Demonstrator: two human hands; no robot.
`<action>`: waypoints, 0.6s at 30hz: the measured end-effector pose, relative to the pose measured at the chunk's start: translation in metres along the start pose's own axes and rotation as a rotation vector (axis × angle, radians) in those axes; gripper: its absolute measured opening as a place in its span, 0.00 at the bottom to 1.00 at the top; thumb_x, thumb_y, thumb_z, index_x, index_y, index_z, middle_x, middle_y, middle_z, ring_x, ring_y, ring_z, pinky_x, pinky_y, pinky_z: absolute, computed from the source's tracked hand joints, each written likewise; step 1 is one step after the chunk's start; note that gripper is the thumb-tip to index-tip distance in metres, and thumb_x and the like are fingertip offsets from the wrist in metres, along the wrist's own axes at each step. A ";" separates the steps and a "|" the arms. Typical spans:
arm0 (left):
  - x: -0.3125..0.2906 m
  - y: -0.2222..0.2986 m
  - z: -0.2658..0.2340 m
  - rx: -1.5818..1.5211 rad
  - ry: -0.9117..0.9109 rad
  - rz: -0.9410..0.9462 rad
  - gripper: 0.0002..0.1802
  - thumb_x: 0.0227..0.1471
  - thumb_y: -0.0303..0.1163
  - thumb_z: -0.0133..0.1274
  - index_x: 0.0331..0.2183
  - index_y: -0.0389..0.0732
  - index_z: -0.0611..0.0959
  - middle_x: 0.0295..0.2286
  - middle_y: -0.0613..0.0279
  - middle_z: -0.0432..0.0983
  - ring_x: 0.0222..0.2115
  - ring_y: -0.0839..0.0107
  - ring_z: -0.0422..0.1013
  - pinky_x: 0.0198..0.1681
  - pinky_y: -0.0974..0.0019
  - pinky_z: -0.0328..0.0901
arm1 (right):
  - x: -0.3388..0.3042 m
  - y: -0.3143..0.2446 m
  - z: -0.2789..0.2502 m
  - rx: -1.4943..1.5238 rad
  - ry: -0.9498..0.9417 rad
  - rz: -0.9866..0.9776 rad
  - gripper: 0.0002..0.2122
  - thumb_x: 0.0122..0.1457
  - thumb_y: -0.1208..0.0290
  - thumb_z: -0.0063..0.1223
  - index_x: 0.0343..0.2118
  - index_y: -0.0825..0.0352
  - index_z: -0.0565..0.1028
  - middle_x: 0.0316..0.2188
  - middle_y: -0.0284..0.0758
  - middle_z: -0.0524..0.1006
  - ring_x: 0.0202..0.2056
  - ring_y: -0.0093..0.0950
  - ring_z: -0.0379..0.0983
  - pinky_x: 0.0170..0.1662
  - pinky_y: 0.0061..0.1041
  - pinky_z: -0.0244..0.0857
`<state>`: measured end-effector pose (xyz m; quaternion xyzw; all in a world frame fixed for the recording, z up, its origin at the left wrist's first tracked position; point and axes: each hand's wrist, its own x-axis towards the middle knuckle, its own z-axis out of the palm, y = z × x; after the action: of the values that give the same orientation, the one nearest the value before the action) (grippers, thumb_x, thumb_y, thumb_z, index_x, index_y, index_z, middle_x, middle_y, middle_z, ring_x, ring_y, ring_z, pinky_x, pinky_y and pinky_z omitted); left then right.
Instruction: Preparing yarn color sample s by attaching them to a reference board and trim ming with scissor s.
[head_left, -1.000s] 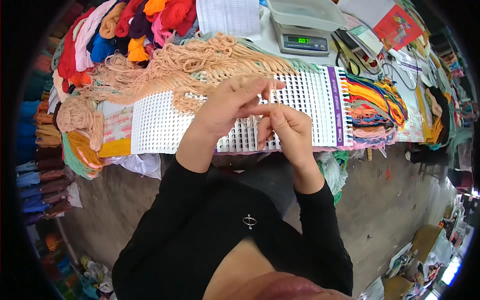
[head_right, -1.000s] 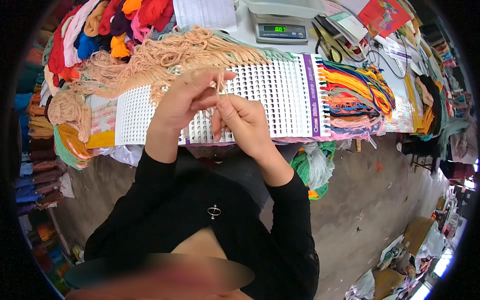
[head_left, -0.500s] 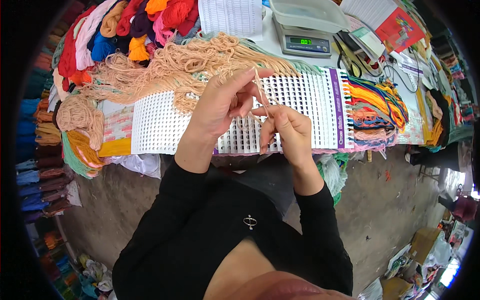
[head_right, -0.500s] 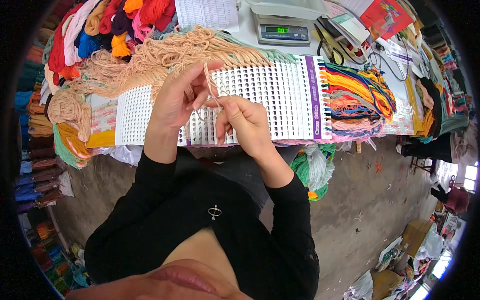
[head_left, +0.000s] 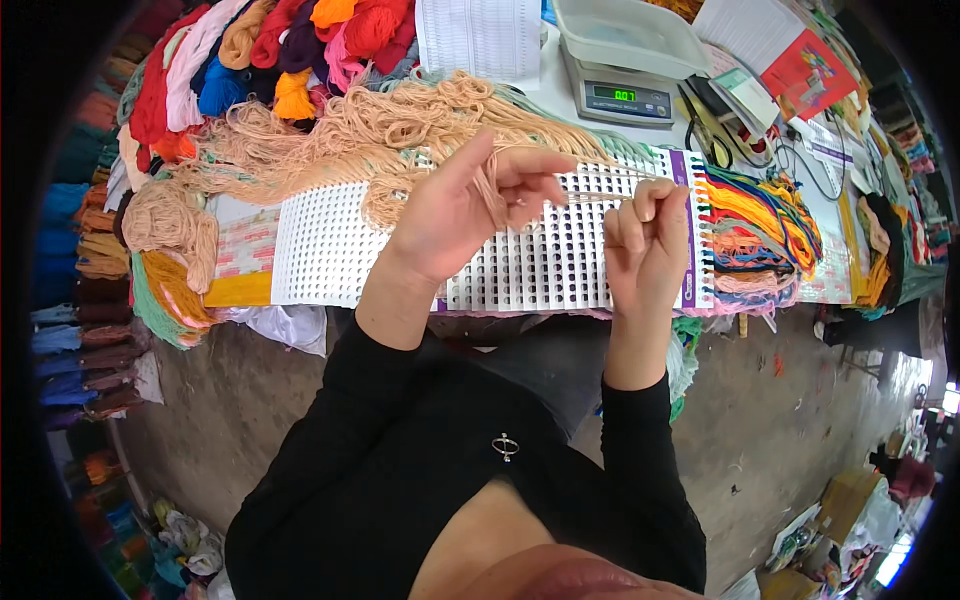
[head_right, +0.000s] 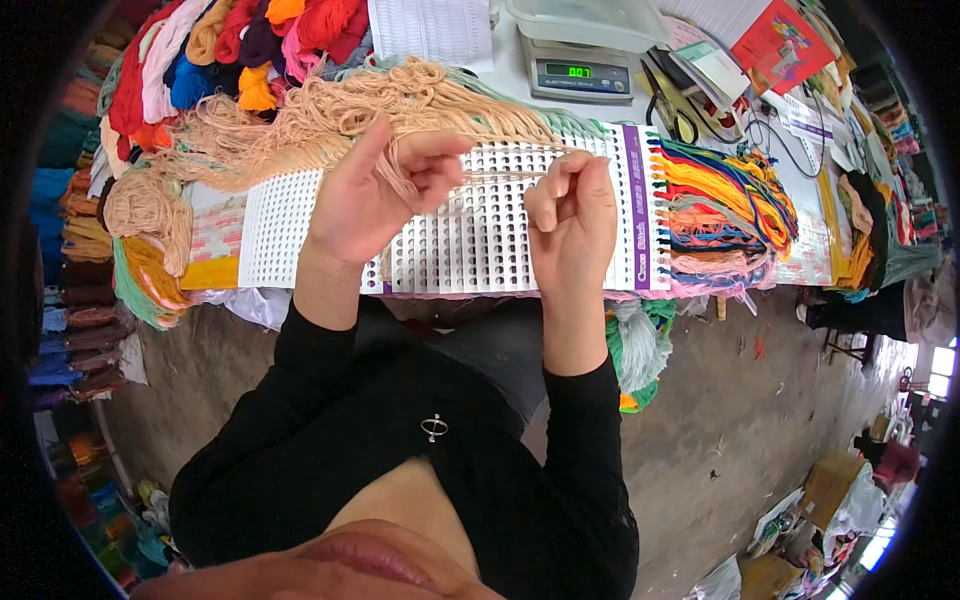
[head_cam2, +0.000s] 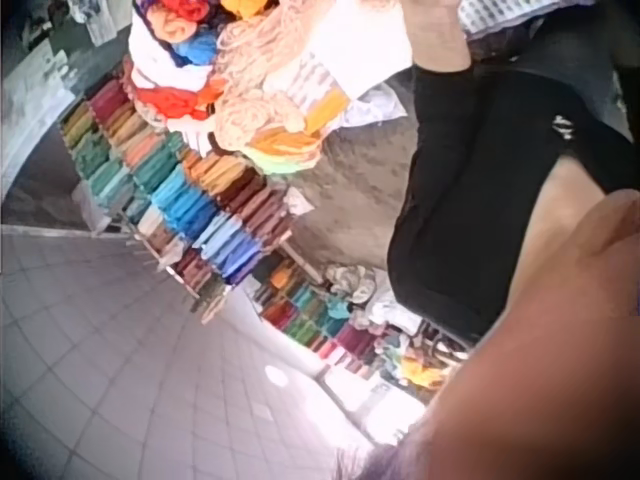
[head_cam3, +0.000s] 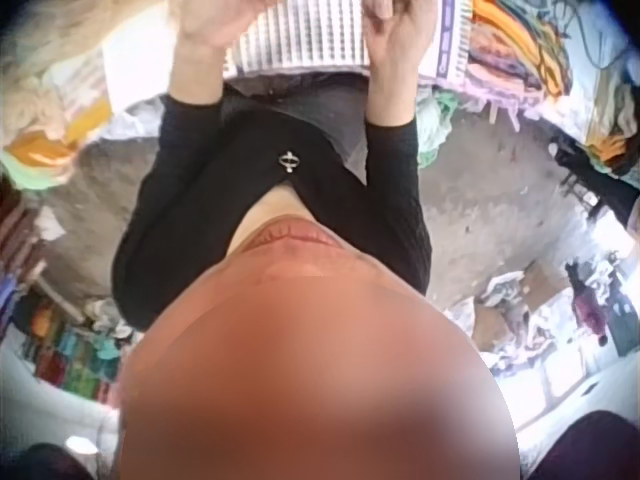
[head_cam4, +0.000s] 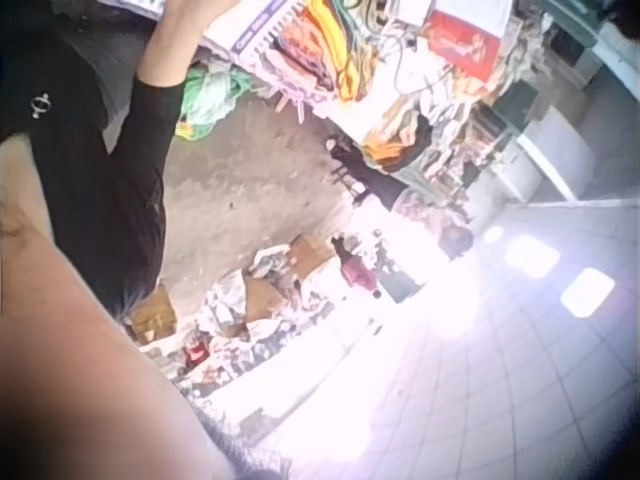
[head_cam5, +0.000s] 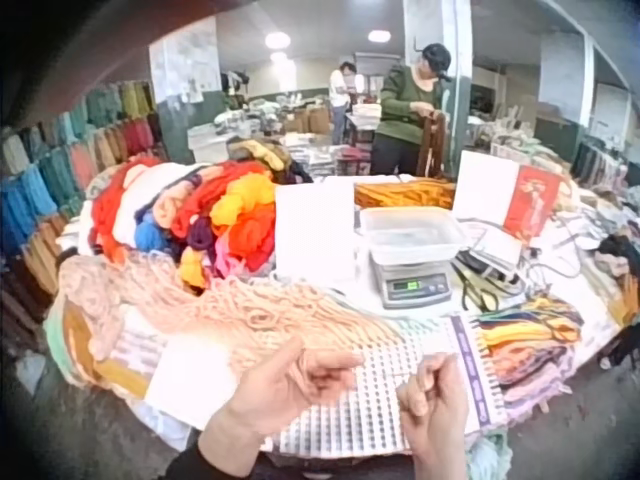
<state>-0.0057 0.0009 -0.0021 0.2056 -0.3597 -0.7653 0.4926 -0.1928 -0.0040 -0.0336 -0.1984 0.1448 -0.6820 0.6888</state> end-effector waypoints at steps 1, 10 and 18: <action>0.001 -0.002 0.007 0.002 -0.002 0.000 0.32 0.61 0.45 0.22 0.43 0.29 0.74 0.33 0.57 0.74 0.29 0.75 0.65 0.37 0.72 0.60 | -0.001 0.003 -0.003 -0.176 -0.027 -0.006 0.14 0.64 0.62 0.37 0.28 0.68 0.69 0.21 0.29 0.66 0.15 0.17 0.58 0.19 0.14 0.53; -0.001 -0.017 0.015 0.400 0.074 0.045 0.27 0.61 0.44 0.29 0.50 0.34 0.69 0.33 0.62 0.70 0.28 0.77 0.66 0.27 0.74 0.62 | -0.014 0.037 0.019 -0.857 -0.248 -0.001 0.02 0.55 0.79 0.50 0.28 0.72 0.71 0.24 0.30 0.68 0.18 0.15 0.64 0.20 0.14 0.58; 0.002 -0.012 0.000 0.111 -0.042 0.024 0.26 0.61 0.43 0.30 0.48 0.31 0.70 0.36 0.58 0.71 0.29 0.75 0.67 0.29 0.71 0.65 | -0.016 0.030 0.019 -0.673 -0.306 0.077 0.07 0.62 0.70 0.40 0.34 0.69 0.65 0.25 0.33 0.72 0.22 0.19 0.69 0.27 0.15 0.61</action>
<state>-0.0142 0.0021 -0.0113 0.2122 -0.4144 -0.7422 0.4820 -0.1579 0.0129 -0.0316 -0.5079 0.2635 -0.5323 0.6239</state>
